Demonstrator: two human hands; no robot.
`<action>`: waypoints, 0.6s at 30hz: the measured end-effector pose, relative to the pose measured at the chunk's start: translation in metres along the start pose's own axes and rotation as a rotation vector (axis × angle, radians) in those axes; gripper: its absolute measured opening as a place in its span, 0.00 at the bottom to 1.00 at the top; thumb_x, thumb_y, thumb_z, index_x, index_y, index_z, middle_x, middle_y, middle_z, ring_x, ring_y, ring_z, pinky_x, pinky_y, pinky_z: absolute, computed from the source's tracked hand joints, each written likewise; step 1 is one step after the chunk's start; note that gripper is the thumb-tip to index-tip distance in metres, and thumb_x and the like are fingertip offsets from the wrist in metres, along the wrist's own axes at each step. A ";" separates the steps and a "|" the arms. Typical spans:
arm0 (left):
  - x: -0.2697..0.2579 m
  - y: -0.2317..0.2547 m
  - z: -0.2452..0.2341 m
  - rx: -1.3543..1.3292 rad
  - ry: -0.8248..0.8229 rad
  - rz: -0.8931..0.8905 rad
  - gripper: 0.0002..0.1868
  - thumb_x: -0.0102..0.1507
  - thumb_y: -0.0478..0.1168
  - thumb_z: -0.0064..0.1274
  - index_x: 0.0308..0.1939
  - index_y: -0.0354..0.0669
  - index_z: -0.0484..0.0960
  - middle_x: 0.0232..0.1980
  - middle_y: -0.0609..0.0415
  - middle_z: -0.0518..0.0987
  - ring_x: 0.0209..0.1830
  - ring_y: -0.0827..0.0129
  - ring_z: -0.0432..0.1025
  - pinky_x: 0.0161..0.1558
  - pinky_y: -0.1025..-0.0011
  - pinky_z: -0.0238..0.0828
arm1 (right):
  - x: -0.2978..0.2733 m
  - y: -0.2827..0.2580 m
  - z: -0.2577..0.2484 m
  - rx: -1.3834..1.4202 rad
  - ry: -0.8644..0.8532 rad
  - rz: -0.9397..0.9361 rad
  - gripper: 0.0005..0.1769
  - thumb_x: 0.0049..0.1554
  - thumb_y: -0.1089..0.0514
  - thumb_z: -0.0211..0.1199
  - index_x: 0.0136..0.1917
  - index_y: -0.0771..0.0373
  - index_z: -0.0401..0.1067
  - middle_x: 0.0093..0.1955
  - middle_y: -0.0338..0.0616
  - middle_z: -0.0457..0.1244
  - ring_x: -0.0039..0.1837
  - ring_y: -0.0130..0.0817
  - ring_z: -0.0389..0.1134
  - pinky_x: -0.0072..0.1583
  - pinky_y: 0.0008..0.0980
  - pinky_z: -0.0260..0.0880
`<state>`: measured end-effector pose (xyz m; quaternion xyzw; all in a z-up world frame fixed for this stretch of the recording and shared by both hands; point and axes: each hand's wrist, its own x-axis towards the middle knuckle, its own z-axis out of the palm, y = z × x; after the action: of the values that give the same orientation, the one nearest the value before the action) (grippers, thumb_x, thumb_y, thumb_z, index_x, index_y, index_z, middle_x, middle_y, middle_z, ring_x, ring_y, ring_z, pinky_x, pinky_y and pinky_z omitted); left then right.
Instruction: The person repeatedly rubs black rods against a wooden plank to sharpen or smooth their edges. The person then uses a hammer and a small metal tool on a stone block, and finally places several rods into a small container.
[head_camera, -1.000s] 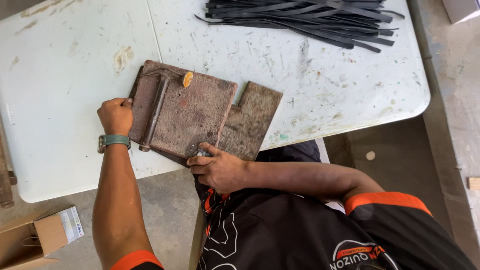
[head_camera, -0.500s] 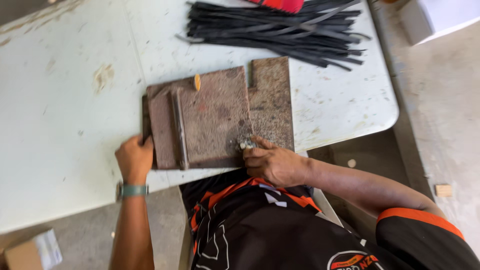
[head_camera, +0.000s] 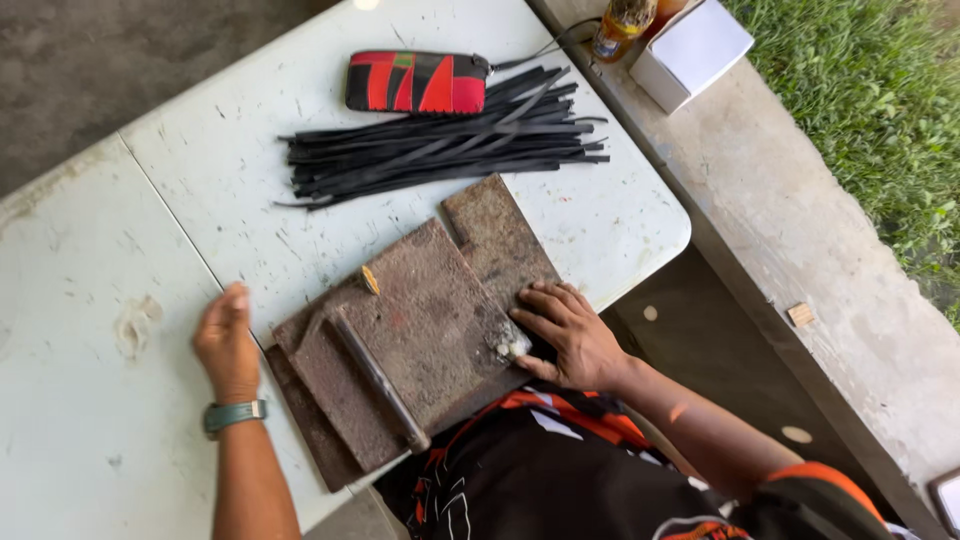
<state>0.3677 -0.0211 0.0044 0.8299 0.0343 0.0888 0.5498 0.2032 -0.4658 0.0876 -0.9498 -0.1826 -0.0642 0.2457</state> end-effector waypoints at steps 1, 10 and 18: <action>0.011 0.002 0.011 0.006 -0.030 0.049 0.15 0.74 0.42 0.54 0.59 0.34 0.82 0.57 0.42 0.83 0.55 0.63 0.78 0.59 0.67 0.74 | 0.004 0.003 -0.002 0.026 -0.008 0.011 0.35 0.56 0.37 0.64 0.68 0.62 0.71 0.73 0.54 0.58 0.77 0.55 0.55 0.74 0.54 0.54; -0.005 0.017 0.019 0.044 -0.078 -0.096 0.20 0.72 0.47 0.50 0.52 0.32 0.85 0.46 0.48 0.85 0.44 0.67 0.79 0.47 0.71 0.74 | 0.011 0.020 -0.028 0.331 -0.102 0.118 0.42 0.54 0.34 0.68 0.70 0.63 0.65 0.73 0.55 0.59 0.76 0.55 0.56 0.73 0.52 0.54; -0.001 -0.045 0.024 -0.040 0.000 -0.237 0.19 0.68 0.44 0.56 0.47 0.26 0.85 0.41 0.40 0.85 0.40 0.60 0.80 0.47 0.69 0.75 | 0.195 0.174 -0.136 -0.229 0.169 0.272 0.38 0.57 0.45 0.68 0.73 0.65 0.63 0.69 0.59 0.59 0.69 0.57 0.61 0.70 0.50 0.62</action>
<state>0.3729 -0.0253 -0.0460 0.8089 0.1304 0.0237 0.5729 0.4449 -0.6129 0.1704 -0.9787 -0.0229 -0.1302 0.1570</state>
